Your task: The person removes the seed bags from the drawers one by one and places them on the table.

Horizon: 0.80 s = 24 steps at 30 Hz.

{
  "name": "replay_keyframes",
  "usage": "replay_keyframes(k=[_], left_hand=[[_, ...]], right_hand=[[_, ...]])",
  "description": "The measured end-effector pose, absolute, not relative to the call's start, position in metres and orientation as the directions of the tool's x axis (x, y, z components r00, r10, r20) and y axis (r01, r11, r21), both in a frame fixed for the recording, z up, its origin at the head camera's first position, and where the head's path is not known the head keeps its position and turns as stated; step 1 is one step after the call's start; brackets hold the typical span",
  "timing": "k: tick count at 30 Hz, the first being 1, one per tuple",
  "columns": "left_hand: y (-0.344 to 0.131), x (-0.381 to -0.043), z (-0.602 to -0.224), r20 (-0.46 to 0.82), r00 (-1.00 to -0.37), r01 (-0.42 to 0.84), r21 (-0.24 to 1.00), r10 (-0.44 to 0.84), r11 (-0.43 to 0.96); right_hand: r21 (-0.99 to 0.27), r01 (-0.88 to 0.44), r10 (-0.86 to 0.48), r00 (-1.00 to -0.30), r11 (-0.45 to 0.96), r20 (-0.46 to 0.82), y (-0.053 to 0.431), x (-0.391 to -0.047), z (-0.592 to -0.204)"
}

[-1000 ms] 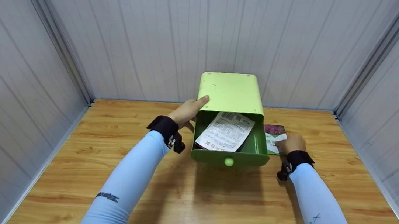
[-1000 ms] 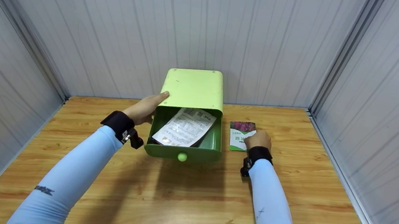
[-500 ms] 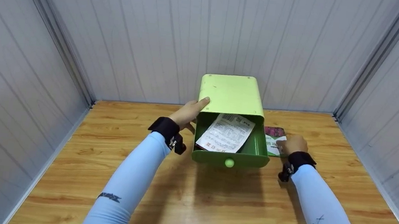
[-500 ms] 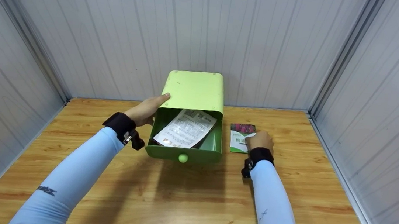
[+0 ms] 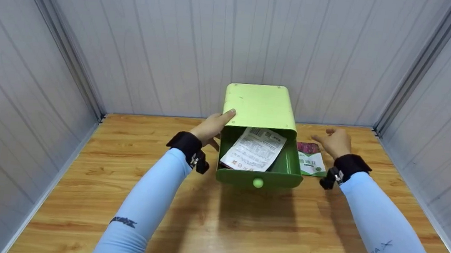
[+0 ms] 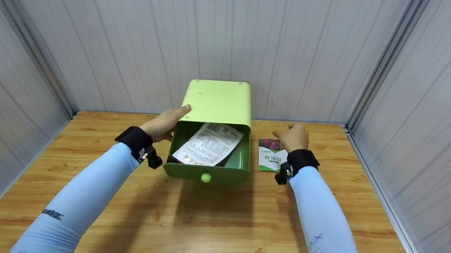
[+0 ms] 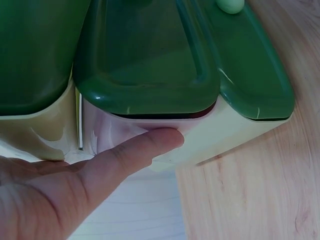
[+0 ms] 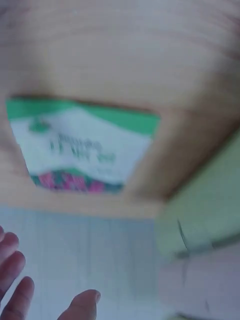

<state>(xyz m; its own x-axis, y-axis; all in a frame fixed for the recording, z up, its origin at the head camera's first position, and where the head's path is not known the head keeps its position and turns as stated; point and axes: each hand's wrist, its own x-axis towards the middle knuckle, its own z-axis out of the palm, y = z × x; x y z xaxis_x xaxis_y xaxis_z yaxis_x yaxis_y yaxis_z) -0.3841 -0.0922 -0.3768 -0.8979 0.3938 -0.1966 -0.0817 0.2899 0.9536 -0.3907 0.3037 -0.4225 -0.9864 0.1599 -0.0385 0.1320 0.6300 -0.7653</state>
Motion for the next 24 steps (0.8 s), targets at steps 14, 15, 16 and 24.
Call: replay_keyframes(k=[14,15,16,24], left_hand=[[-0.094,-0.388,-0.374,-0.194,-0.898,-0.073,0.951,0.396,0.301],[-0.094,-0.388,-0.374,-0.196,-0.898,-0.074,0.950,0.394,0.304],[-0.094,-0.388,-0.374,-0.198,-0.899,-0.076,0.949,0.391,0.306],[-0.095,-0.387,-0.374,-0.186,-0.902,-0.067,0.952,0.390,0.298]], right_hand=[[-0.835,-0.131,-0.005,-0.988,0.534,0.151,0.270,-0.373,-0.358],[-0.833,-0.151,-0.022,-0.986,0.532,0.165,0.267,-0.371,-0.354],[-0.831,-0.170,-0.039,-0.984,0.529,0.176,0.264,-0.368,-0.350],[-0.833,-0.301,-0.176,-0.953,0.464,0.246,0.237,-0.353,-0.327]])
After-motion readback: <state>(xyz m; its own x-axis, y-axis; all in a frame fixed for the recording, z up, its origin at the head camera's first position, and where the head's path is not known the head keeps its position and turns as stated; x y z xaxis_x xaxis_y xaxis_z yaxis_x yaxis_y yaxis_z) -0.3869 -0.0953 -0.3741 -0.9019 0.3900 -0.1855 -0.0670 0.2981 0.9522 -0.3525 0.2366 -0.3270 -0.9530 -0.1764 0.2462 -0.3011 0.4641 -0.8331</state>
